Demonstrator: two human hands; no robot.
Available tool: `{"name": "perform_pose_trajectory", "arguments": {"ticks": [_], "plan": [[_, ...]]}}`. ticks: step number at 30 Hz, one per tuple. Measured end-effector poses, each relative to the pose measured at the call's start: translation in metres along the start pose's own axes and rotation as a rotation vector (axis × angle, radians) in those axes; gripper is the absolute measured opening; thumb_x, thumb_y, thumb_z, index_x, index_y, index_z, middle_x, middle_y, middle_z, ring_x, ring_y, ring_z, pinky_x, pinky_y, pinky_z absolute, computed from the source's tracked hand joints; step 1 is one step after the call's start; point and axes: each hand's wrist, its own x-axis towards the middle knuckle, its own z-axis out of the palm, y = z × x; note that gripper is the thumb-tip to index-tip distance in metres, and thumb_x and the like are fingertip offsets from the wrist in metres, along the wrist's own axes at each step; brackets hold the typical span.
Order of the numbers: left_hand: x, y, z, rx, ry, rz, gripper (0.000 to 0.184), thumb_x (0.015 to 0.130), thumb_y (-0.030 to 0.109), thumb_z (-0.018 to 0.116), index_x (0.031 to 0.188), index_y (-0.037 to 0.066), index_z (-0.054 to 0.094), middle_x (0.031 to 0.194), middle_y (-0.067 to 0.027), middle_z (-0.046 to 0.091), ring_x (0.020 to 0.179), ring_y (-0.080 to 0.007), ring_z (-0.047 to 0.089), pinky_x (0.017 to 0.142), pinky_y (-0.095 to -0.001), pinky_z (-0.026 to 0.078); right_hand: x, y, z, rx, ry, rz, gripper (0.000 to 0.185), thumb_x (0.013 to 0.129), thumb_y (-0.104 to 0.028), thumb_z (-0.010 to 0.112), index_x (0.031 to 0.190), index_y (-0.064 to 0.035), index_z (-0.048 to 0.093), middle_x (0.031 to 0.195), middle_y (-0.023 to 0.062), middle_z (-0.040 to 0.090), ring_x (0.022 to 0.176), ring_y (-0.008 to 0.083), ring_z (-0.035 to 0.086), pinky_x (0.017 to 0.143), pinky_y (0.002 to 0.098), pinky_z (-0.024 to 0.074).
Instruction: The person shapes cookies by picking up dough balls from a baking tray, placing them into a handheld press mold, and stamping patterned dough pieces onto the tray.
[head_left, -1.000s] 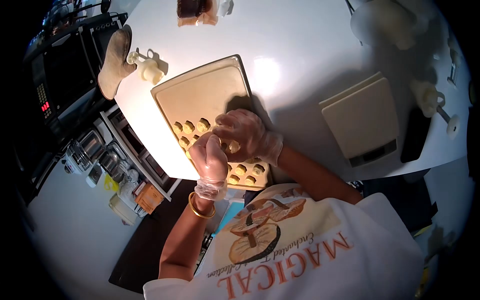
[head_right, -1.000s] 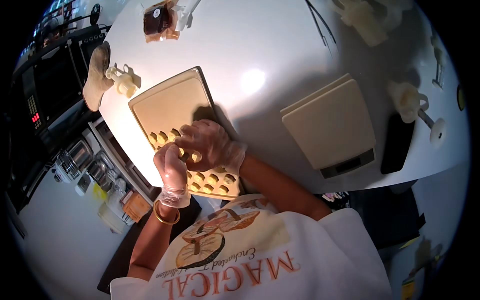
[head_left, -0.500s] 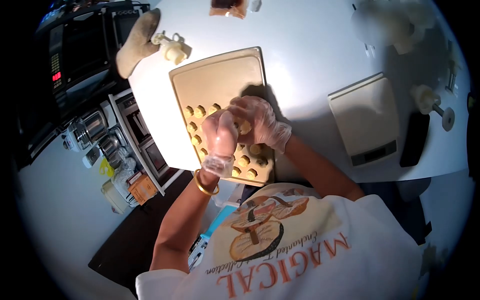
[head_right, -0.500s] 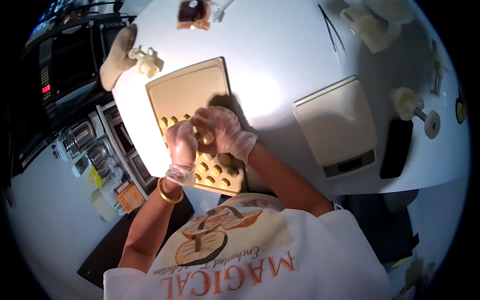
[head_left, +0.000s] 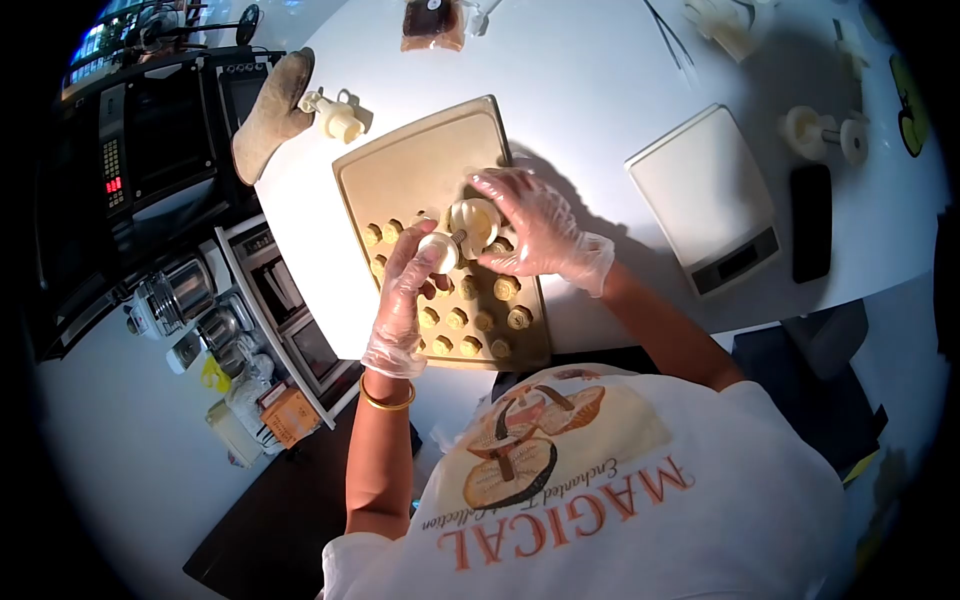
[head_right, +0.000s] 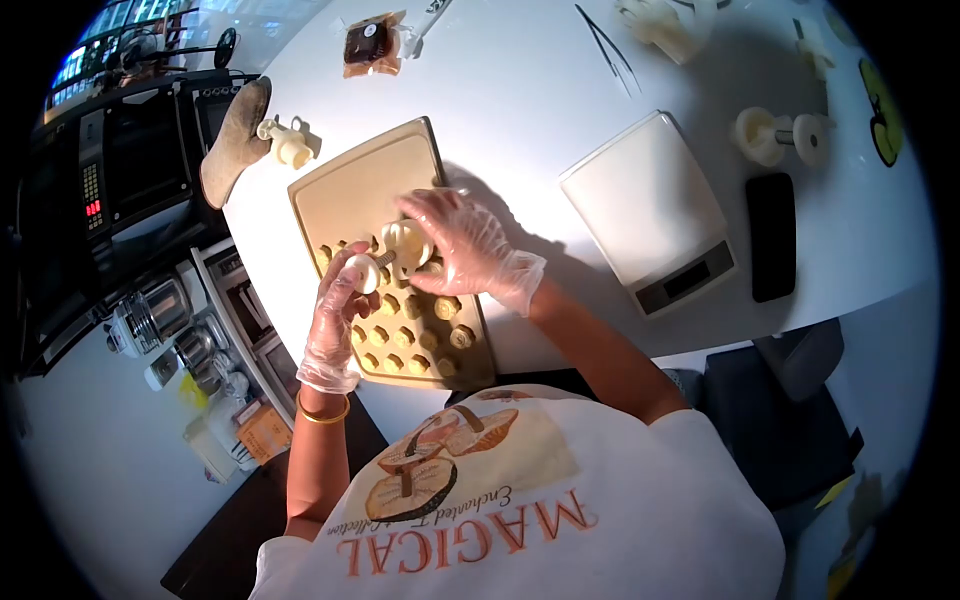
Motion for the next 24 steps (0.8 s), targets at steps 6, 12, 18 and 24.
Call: {"name": "perform_pose_trajectory", "arguments": {"ticks": [6, 12, 18, 24], "plan": [[0.007, -0.003, -0.004, -0.016, -0.139, -0.068, 0.057, 0.092, 0.045, 0.052, 0.13, 0.003, 0.051, 0.099, -0.0071, 0.061, 0.063, -0.011, 0.051, 0.057, -0.0223, 0.044, -0.018, -0.004, 0.003, -0.084, 0.015, 0.127, 0.08, 0.063, -0.028, 0.079, 0.133, -0.0102, 0.045, 0.114, 0.0121, 0.057, 0.11, 0.0313, 0.05, 0.09, 0.0411, 0.0463], [0.017, -0.013, -0.001, -0.21, -0.274, -0.094, 0.061, 0.092, 0.044, 0.05, 0.136, 0.002, 0.044, 0.104, -0.0122, 0.062, 0.061, -0.0112, 0.048, 0.057, -0.0222, 0.042, -0.027, -0.003, 0.021, -0.146, 0.108, 0.123, 0.071, 0.065, -0.02, 0.075, 0.128, -0.007, 0.048, 0.112, 0.0119, 0.057, 0.111, 0.0303, 0.049, 0.088, 0.0409, 0.0466], [0.02, -0.024, 0.005, -0.47, -0.331, -0.102, 0.058, 0.09, 0.034, 0.058, 0.134, 0.0, 0.041, 0.1, -0.0158, 0.064, 0.061, -0.0099, 0.048, 0.057, -0.0213, 0.042, -0.026, -0.009, 0.021, -0.108, 0.126, 0.132, 0.066, 0.068, -0.011, 0.065, 0.131, -0.009, 0.045, 0.112, 0.0095, 0.057, 0.112, 0.0304, 0.048, 0.087, 0.0426, 0.0472], [0.029, -0.031, 0.002, -0.507, -0.324, -0.071, 0.051, 0.09, 0.028, 0.06, 0.13, 0.0, 0.044, 0.097, -0.0161, 0.065, 0.058, -0.0088, 0.044, 0.053, -0.0207, 0.037, -0.028, -0.006, 0.024, -0.057, 0.248, 0.128, 0.066, 0.065, -0.003, 0.06, 0.129, -0.0115, 0.047, 0.109, 0.0111, 0.059, 0.105, 0.0312, 0.053, 0.084, 0.0429, 0.0486]]}}
